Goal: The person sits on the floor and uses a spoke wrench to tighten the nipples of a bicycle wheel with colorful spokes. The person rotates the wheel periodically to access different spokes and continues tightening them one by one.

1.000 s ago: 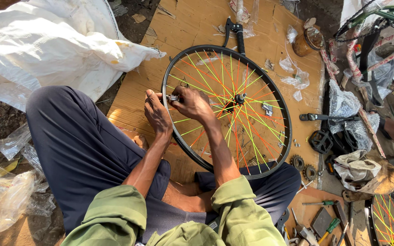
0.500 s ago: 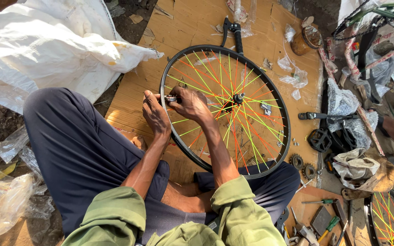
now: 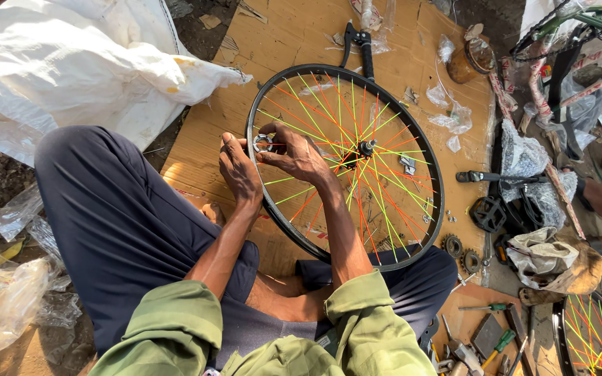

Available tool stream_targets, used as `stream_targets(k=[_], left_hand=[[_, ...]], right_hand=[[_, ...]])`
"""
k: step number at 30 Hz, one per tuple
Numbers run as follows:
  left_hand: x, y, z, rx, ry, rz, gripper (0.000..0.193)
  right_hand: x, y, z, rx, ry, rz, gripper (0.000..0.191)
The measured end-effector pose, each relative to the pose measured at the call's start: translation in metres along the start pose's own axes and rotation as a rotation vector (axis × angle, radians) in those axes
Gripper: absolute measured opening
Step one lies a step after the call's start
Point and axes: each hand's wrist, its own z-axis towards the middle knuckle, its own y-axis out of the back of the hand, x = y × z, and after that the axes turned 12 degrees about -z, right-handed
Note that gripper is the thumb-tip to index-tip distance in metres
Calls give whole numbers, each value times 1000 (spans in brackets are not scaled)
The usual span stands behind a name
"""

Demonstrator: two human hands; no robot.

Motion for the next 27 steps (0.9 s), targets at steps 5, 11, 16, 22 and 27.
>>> stream_targets(k=[5, 11, 16, 22, 27], left_hand=[[2, 0, 1, -15, -42, 57, 67], [-2, 0, 4, -21, 10, 50, 66], [-9, -3, 2, 64, -82, -14, 63], [-8, 0, 4, 166, -33, 64, 68], [-4, -2, 13, 226, -172, 100, 66]], right_hand=[[-1, -3, 4, 30, -59, -7, 41], [12, -6, 7, -117, -112, -74, 42], [7, -6, 6, -159, -14, -36, 33], [-14, -15, 8, -336, -71, 78, 33], [-29, -18, 32, -86, -52, -169, 34]])
